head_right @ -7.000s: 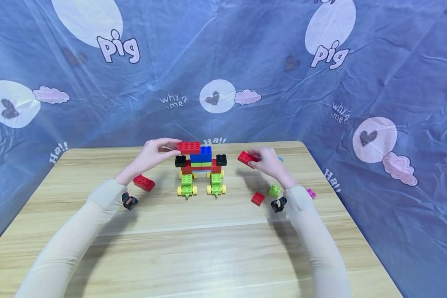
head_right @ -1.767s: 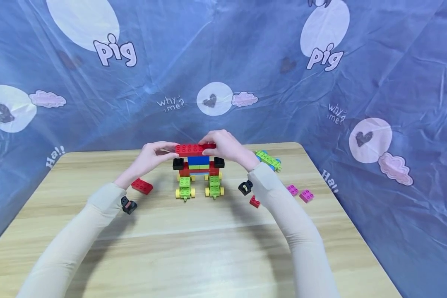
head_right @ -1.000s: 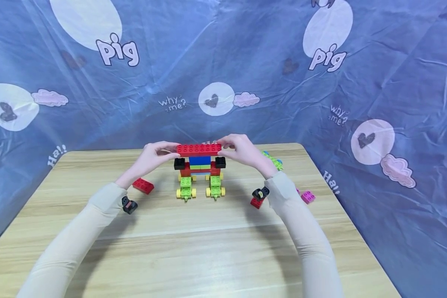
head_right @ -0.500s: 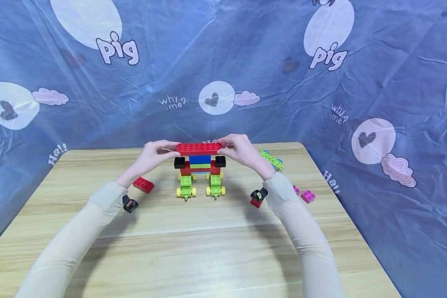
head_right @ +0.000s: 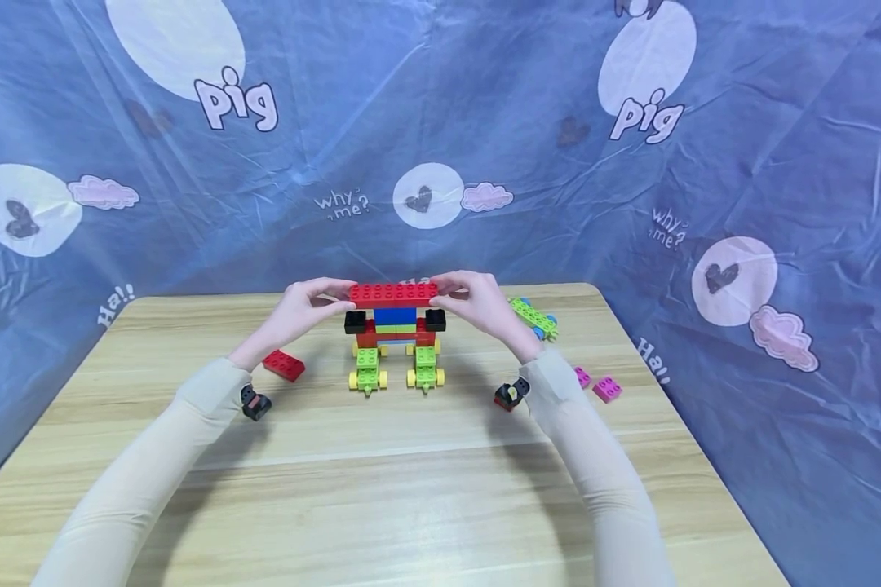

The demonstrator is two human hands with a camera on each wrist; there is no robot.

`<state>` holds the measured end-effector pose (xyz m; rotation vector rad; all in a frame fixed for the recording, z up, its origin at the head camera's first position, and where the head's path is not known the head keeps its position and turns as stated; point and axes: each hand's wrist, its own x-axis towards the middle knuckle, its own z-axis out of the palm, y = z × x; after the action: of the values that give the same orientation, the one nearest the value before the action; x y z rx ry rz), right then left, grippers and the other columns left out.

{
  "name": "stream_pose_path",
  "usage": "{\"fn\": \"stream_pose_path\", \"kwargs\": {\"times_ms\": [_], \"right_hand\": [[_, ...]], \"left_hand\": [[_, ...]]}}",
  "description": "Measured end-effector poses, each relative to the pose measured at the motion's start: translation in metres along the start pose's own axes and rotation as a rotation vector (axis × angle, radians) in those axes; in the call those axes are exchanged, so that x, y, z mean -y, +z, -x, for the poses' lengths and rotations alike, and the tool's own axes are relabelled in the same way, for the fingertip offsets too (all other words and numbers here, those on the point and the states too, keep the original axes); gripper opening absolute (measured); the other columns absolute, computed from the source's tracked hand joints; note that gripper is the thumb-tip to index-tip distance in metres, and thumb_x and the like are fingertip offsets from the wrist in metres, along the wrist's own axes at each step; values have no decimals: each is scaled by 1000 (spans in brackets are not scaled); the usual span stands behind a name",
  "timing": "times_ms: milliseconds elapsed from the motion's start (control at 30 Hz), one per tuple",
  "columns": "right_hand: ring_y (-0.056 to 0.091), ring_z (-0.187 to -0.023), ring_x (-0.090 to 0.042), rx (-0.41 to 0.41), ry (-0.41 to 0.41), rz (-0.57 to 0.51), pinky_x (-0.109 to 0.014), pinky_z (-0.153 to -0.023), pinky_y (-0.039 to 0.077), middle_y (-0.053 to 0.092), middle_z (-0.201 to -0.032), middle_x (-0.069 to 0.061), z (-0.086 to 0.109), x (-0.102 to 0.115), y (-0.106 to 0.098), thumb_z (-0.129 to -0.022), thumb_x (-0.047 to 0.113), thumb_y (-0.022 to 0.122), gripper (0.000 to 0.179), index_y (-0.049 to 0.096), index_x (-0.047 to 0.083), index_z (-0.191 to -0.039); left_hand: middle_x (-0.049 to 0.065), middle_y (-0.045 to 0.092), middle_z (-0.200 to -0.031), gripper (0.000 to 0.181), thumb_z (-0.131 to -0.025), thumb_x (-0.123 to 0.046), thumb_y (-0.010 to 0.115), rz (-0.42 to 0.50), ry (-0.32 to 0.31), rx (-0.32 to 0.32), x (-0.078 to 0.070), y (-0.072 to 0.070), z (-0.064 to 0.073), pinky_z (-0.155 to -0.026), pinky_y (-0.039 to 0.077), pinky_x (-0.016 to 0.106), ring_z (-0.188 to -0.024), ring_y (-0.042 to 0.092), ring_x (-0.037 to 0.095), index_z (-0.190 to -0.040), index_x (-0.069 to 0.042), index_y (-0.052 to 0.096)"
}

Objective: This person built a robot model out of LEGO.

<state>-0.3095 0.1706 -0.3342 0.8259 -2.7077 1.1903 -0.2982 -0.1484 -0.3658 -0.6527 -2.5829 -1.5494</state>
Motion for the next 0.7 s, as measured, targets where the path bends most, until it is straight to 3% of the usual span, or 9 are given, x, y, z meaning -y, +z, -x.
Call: {"fn": "stream_pose_path", "kwargs": {"times_ms": [233, 467, 567, 700], "right_hand": [[69, -109, -27, -3, 39, -92, -40, -96, 57, 72, -120, -14, 2, -8, 4, -91, 21, 73, 41, 65, 5, -127], [67, -113, -27, 13, 63, -158, -38, -98, 56, 70, -125, -14, 4, -12, 4, -92, 20, 71, 41, 64, 8, -130], [67, -114, -28, 12, 78, -173, -38, -98, 56, 69, -126, -14, 4, -16, 4, -92, 22, 71, 41, 64, 9, -130], [66, -116, -28, 23, 120, -204, -38, -98, 56, 68, -127, -14, 4, -19, 5, -92, 23, 71, 43, 63, 9, -131]], "left_hand": [[14, 69, -126, 42, -92, -23, 72, -15, -13, 10, 16, -15, 9, -93, 58, 32, -107, 67, 26, -129, -6, 64], [24, 65, -129, 43, -92, -15, 70, -96, -81, 64, 42, -41, 37, -99, 54, 46, -116, 62, 37, -130, 2, 61], [27, 63, -129, 44, -91, -12, 71, -165, -83, 99, 54, -49, 51, -98, 54, 50, -117, 60, 42, -129, 6, 60], [27, 66, -125, 42, -88, -9, 73, -302, -37, 131, 66, -54, 66, -97, 53, 52, -114, 63, 43, -125, 8, 63]]}}
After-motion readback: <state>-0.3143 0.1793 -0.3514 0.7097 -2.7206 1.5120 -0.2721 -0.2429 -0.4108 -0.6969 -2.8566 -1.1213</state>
